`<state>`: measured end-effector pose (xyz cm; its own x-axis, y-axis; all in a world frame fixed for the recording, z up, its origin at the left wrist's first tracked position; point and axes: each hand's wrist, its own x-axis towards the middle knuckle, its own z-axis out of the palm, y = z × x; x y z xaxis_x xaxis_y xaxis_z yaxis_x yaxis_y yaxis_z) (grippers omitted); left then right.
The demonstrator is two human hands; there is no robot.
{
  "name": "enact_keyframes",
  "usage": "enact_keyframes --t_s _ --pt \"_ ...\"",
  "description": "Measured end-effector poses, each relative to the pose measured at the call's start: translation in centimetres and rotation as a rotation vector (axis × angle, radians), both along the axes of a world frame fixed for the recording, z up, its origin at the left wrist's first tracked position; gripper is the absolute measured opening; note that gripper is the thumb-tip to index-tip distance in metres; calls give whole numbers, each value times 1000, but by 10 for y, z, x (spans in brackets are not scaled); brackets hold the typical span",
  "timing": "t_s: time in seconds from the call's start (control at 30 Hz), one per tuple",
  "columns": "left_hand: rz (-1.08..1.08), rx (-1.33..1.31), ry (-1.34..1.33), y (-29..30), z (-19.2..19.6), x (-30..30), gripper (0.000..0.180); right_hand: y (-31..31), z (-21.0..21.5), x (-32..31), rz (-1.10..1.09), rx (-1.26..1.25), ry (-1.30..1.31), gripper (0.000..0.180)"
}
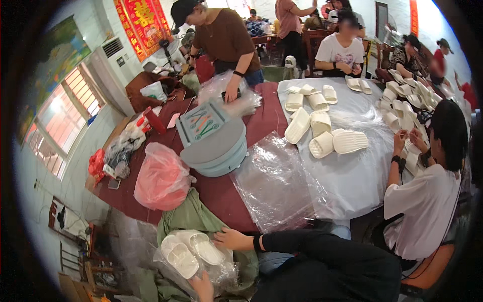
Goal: Packing and sorting white slide sandals into bags in a factory or workshop setting.
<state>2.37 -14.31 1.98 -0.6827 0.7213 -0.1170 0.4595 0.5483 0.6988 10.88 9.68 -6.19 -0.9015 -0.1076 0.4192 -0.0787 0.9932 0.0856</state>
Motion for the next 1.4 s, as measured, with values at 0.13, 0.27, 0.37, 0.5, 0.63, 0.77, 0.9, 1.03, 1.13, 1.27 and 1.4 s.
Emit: enact_keyframes --t_s 0.13,0.27,0.37,0.5,0.63,0.77,0.9,1.03,1.13,1.27,1.4 --pt "-72 18 131 3 -4 -5 38 -9 2 2 -111 192 7 32" --pt "37 115 285 -20 -96 -52 36 -8 5 -3 -93 235 -5 23" --pt "179 244 -160 13 -14 9 36 -14 6 -10 -181 8 -67 15" --pt "237 256 -383 19 9 18 37 -9 29 -25 -360 -110 -289 15" --pt "183 321 -460 38 -11 12 37 17 60 1 -183 -98 -377 15" --pt "90 195 -403 42 -1 6 34 24 77 10 3 -343 -232 16" --pt "-131 286 -261 71 5 1 34 18 84 12 175 -523 -125 13" --pt "-297 89 485 94 19 5 30 27 85 20 175 -672 -10 9" --pt "-464 -96 588 90 5 1 39 35 82 25 136 -756 61 10" --pt "-664 -214 849 85 -18 9 50 37 79 27 133 -816 123 13" --pt "-787 -241 847 93 -22 2 56 33 79 25 114 -801 76 14"
